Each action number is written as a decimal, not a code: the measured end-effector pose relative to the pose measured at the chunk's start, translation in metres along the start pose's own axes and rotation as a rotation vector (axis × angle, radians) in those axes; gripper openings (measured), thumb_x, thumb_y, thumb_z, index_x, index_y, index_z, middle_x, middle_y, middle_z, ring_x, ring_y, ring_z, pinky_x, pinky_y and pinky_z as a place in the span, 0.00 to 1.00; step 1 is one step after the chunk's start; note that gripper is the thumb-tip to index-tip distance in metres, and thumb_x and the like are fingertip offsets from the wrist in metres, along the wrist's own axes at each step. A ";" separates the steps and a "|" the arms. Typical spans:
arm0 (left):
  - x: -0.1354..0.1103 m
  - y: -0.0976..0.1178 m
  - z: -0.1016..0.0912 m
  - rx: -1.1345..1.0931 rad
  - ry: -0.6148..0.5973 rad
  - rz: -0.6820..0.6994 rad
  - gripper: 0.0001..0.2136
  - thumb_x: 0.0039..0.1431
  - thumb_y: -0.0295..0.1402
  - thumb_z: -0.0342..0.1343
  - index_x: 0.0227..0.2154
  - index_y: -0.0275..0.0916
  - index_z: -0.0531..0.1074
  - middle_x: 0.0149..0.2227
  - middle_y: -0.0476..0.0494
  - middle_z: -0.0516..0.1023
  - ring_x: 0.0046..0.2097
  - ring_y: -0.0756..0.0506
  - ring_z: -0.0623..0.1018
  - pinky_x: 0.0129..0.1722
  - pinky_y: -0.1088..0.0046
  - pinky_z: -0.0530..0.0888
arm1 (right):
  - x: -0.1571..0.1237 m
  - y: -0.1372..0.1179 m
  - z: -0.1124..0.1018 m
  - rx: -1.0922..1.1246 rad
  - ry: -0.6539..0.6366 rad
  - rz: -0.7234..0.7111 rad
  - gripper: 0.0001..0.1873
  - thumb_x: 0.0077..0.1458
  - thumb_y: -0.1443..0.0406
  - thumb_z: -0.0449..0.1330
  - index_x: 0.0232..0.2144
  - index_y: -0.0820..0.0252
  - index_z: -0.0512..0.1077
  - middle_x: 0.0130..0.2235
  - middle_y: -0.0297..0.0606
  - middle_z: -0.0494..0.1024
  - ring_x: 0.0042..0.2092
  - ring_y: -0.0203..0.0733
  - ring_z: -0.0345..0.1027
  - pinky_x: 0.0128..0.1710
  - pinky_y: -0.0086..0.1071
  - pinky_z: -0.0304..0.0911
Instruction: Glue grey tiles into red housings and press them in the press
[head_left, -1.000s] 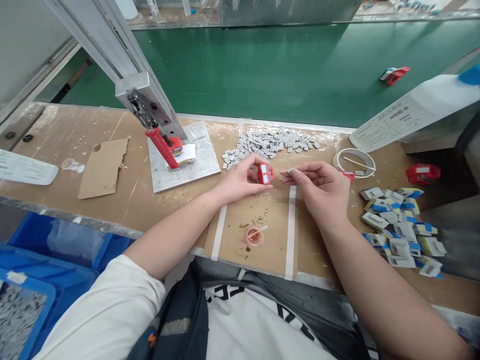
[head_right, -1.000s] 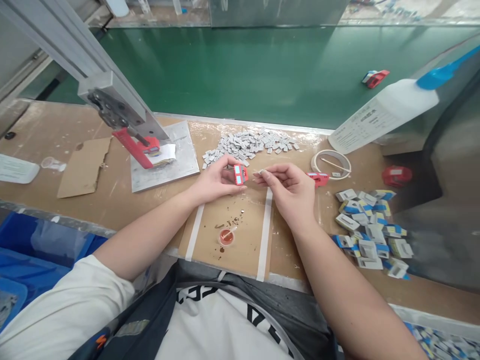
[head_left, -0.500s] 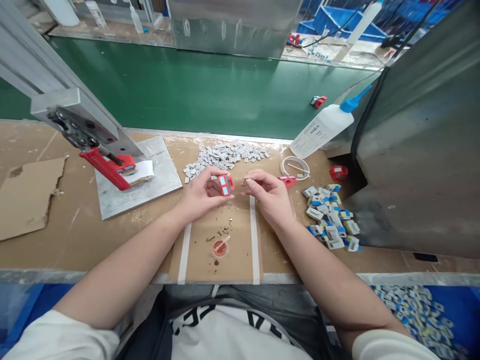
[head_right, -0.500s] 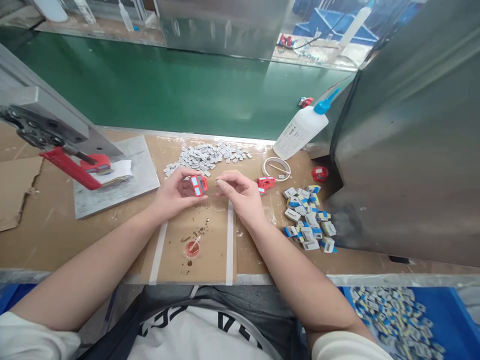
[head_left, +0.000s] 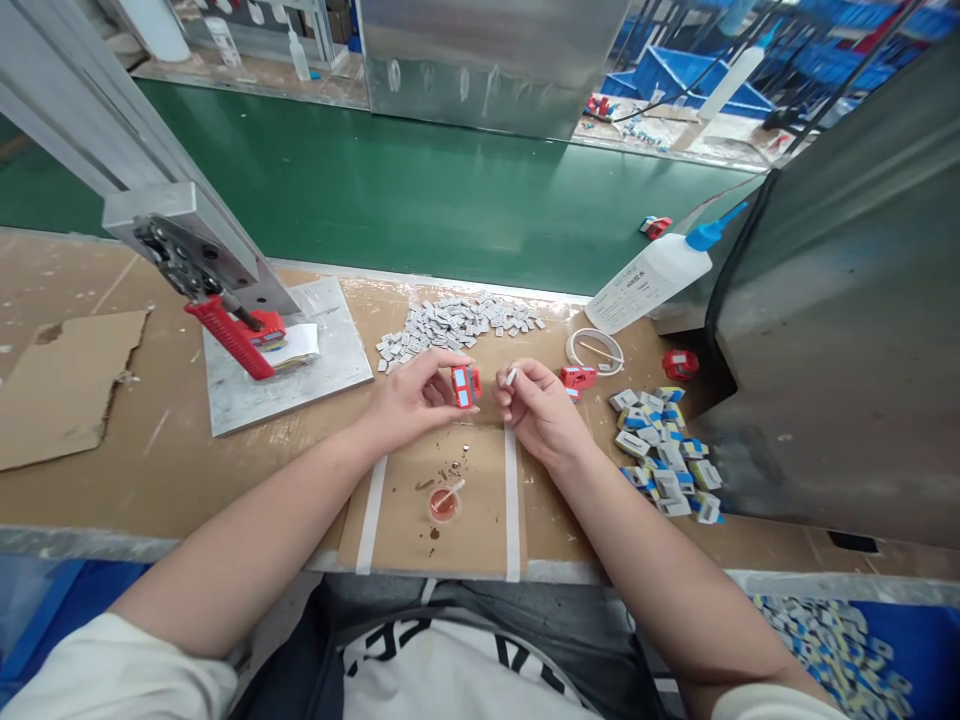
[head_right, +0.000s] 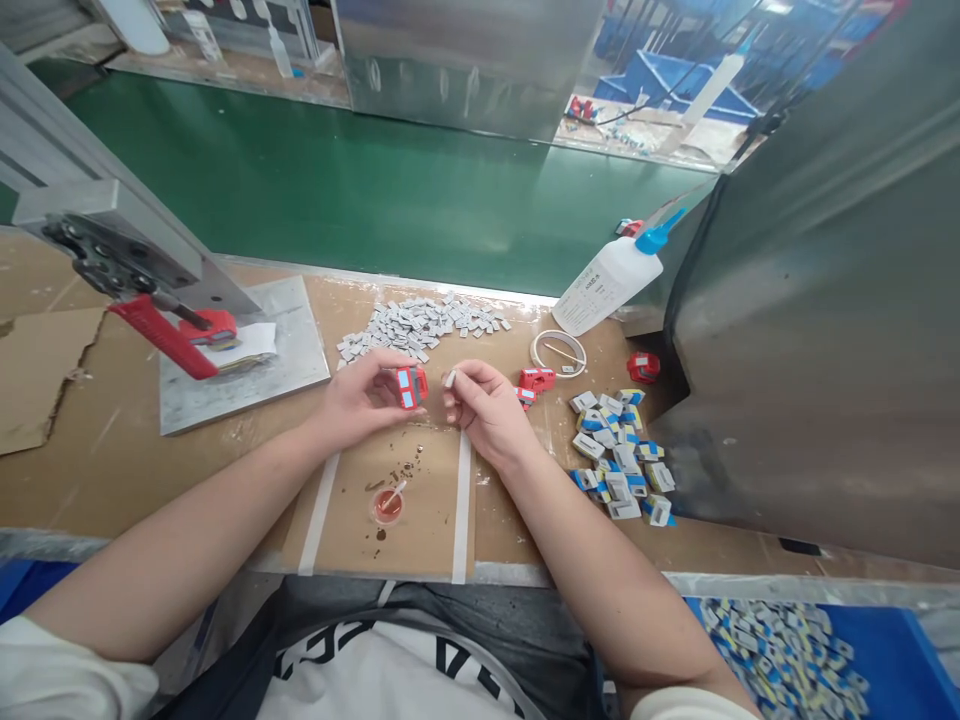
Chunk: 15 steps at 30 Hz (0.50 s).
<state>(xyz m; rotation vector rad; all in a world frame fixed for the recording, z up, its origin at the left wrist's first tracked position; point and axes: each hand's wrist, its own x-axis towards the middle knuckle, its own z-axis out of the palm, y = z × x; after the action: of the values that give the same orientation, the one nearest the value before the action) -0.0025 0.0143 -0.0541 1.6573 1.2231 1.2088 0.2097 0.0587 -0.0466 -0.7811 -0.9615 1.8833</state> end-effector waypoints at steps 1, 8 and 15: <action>0.000 0.001 0.000 0.015 0.000 -0.008 0.25 0.53 0.38 0.75 0.53 0.45 0.76 0.45 0.45 0.82 0.37 0.48 0.82 0.34 0.74 0.80 | -0.001 0.000 0.000 -0.097 0.011 -0.059 0.18 0.47 0.52 0.79 0.32 0.53 0.79 0.35 0.32 0.77 0.31 0.33 0.66 0.25 0.26 0.68; 0.001 0.000 -0.001 0.070 0.001 -0.029 0.23 0.53 0.38 0.75 0.51 0.44 0.77 0.42 0.47 0.81 0.34 0.49 0.81 0.32 0.74 0.79 | -0.007 0.002 0.006 -0.464 0.038 -0.292 0.13 0.56 0.53 0.73 0.34 0.54 0.81 0.37 0.36 0.79 0.32 0.37 0.71 0.28 0.32 0.76; 0.001 0.002 -0.001 0.119 -0.028 -0.020 0.20 0.54 0.37 0.73 0.49 0.44 0.77 0.43 0.47 0.81 0.34 0.50 0.80 0.33 0.74 0.78 | -0.007 0.005 0.004 -0.613 0.014 -0.401 0.07 0.61 0.57 0.70 0.36 0.53 0.81 0.37 0.36 0.78 0.35 0.39 0.72 0.27 0.31 0.74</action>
<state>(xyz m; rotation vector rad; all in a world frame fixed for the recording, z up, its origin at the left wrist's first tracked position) -0.0031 0.0151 -0.0514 1.7383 1.3134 1.1163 0.2073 0.0499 -0.0474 -0.8639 -1.5874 1.2388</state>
